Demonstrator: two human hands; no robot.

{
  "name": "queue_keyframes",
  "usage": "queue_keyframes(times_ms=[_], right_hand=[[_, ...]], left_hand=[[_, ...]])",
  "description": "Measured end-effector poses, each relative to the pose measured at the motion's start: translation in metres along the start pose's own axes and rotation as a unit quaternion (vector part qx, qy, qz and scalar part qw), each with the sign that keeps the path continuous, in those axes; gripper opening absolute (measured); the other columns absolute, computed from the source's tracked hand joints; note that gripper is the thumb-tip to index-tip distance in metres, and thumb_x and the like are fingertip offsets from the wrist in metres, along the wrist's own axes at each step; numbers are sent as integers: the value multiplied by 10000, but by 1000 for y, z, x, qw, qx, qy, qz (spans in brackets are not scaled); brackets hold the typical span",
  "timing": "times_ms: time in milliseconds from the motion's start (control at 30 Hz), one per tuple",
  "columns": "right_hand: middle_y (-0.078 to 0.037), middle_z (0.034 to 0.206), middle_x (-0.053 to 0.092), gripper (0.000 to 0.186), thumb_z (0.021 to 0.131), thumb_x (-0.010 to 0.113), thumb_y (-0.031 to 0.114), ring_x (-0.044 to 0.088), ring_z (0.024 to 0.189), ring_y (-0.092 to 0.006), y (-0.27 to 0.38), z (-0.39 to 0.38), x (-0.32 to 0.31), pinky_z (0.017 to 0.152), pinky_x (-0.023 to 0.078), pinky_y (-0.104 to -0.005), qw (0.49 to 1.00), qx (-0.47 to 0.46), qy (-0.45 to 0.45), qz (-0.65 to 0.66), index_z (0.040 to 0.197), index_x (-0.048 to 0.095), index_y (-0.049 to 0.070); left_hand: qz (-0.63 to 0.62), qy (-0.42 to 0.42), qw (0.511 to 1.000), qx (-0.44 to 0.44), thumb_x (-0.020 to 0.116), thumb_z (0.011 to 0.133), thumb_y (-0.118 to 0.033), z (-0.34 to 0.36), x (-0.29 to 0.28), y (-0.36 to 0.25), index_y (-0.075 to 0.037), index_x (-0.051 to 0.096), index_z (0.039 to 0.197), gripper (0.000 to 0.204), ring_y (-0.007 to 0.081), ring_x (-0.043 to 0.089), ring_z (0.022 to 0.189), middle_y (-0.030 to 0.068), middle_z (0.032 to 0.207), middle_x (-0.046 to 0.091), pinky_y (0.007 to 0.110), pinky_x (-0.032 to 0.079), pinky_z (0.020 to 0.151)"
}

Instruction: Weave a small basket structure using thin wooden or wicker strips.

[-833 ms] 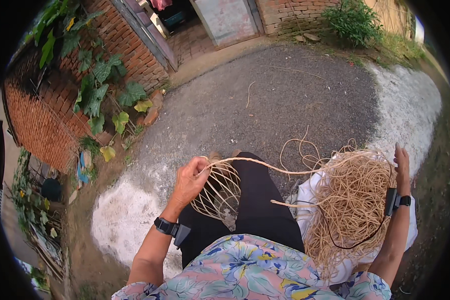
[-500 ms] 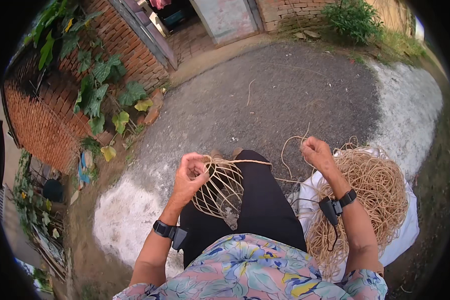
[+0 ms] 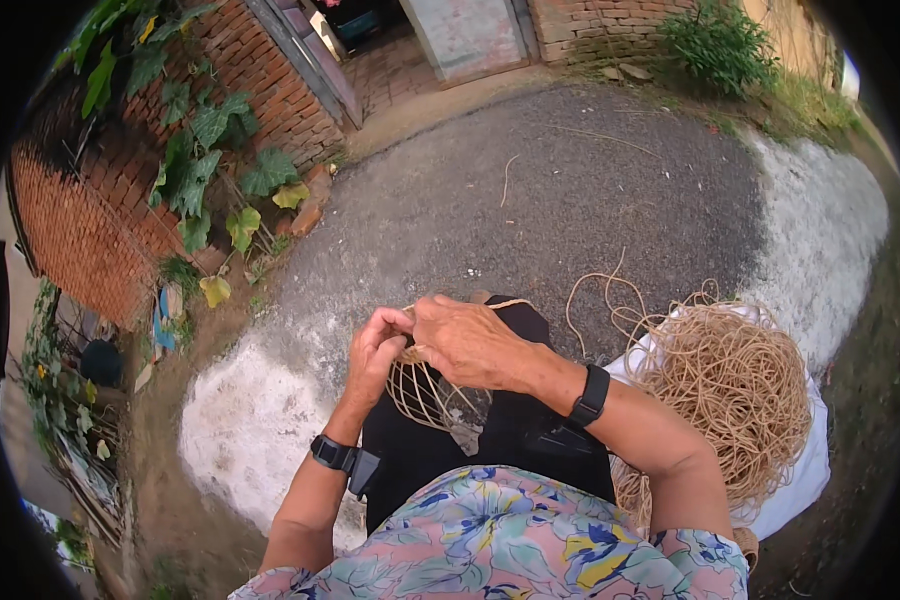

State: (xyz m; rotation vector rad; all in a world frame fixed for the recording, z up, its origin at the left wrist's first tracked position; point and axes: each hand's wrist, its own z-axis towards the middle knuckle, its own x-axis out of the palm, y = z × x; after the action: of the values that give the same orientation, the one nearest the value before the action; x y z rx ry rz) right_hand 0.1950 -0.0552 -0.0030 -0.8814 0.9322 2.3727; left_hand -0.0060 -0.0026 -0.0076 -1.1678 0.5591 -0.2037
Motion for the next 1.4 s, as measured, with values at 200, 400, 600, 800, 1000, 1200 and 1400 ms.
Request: queue_keyframes(times_ms=[200,400,600,800,1000,1200,1400], right_hand=[[-107,742,609,237,922,620,266,637,715,-330,30,-40,-18,631,484,-439,991,90,91,45,813,618,56],[-102,721,604,324,909,655,340,630,643,-306,37,-119,-73,573,484,-407,971,179,-1,-156,746,624,62],[-165,785,660,403,1015,498,369,606,642,-362,-42,-268,-133,600,471,-423,832,511,-108,-188,887,653,20],[-123,634,616,438,988,520,374,554,513,-261,-134,-435,-157,519,456,-403,750,556,-340,-110,867,642,-28],[-121,596,598,382,915,549,325,554,493,-229,-149,-499,-146,503,452,-401,600,704,-378,-24,758,620,-15],[-113,799,676,245,888,651,206,648,752,-213,-135,-305,-54,723,511,-338,824,520,-223,39,969,675,-23],[-113,1098,634,433,905,637,372,545,1113,-281,-24,-129,4,1012,322,-423,985,166,-37,44,1209,622,63]], left_hand=[[146,36,984,98,589,767,-55,-2,1,1,-10,590,849,94,238,628,898,114,949,637,343,496,819],[133,9,988,80,628,743,-31,-1,4,9,-17,557,796,90,282,624,851,104,851,646,372,475,821],[141,14,987,73,628,745,-42,2,6,12,-26,552,783,87,268,614,820,85,833,648,369,451,825],[134,28,990,42,624,754,-63,3,4,8,-29,561,792,81,266,611,822,84,831,646,372,445,827],[75,35,996,-28,610,808,-131,4,-3,9,-24,559,792,119,242,602,802,81,822,640,372,442,838],[101,62,991,-60,589,870,-136,10,0,3,-48,526,804,127,106,544,818,21,848,597,266,460,762],[92,63,993,-47,621,847,-97,9,1,1,-44,531,795,116,121,563,769,29,810,607,295,470,720]])
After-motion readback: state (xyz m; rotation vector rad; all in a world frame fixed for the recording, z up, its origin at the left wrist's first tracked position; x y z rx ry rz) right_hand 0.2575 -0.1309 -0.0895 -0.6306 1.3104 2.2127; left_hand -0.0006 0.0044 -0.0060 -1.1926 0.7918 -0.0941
